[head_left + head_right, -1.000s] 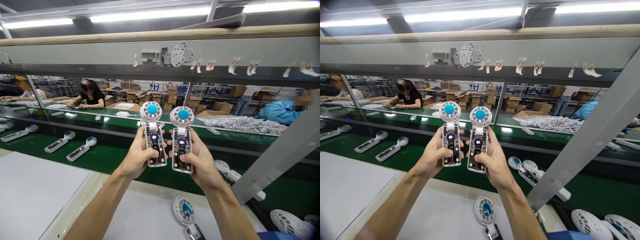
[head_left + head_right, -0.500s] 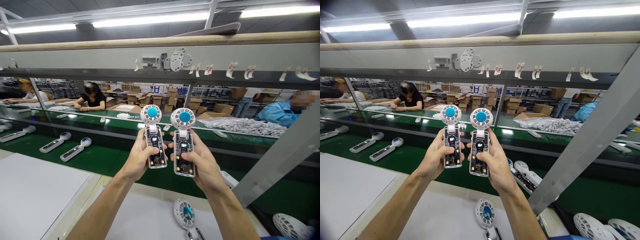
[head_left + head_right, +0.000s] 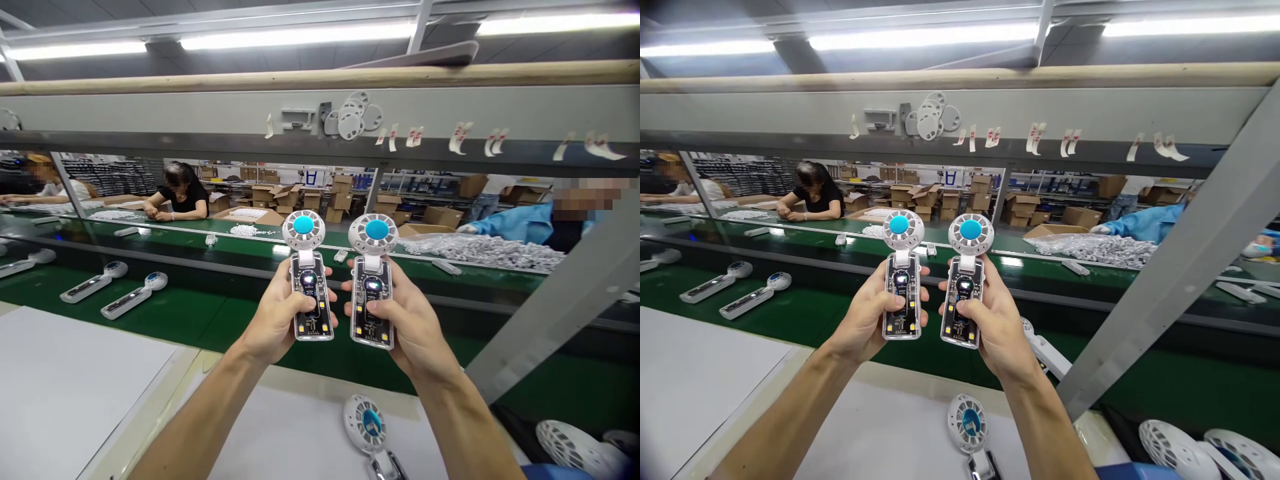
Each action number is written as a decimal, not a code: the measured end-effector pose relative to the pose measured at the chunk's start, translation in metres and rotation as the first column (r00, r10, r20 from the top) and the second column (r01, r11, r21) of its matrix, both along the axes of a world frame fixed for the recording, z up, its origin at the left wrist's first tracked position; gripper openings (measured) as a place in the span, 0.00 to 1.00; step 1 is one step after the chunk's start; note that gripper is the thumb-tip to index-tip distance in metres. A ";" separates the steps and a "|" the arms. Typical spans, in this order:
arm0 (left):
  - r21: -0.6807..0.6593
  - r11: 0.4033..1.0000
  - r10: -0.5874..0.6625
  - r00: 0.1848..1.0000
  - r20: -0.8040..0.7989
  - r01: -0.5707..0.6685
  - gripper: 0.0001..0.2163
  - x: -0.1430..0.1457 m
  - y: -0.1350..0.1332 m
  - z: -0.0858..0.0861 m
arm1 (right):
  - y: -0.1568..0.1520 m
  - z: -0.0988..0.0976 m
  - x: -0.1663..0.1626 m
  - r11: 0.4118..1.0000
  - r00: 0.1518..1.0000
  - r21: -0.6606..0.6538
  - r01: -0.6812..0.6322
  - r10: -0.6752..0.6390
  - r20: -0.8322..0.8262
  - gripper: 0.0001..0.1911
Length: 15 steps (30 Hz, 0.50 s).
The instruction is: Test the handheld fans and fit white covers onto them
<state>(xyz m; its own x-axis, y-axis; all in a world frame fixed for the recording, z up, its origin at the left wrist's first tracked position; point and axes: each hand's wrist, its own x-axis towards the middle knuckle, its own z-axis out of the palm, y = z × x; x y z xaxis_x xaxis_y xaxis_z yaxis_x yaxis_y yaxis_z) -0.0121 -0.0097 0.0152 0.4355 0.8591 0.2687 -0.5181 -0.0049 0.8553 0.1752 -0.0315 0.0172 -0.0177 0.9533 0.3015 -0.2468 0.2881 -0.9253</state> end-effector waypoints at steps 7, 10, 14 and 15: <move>-0.013 1.000 -0.028 0.999 0.037 0.029 0.25 0.003 -0.003 -0.003 | -0.002 0.003 0.009 1.000 1.000 0.000 0.031 -0.031 0.004 0.37; -0.004 0.999 -0.046 0.998 0.033 0.046 0.25 0.002 -0.002 -0.004 | -0.005 0.005 0.010 0.998 0.999 0.026 0.050 -0.051 0.020 0.34; 0.062 0.997 0.046 0.998 -0.040 -0.043 0.21 0.006 0.000 -0.006 | -0.002 0.002 0.003 0.997 0.993 0.055 0.055 -0.049 -0.110 0.24; 0.089 0.989 0.127 0.989 -0.071 -0.121 0.19 0.009 0.000 -0.008 | 0.000 0.001 0.000 0.998 0.990 0.043 0.040 -0.034 -0.140 0.21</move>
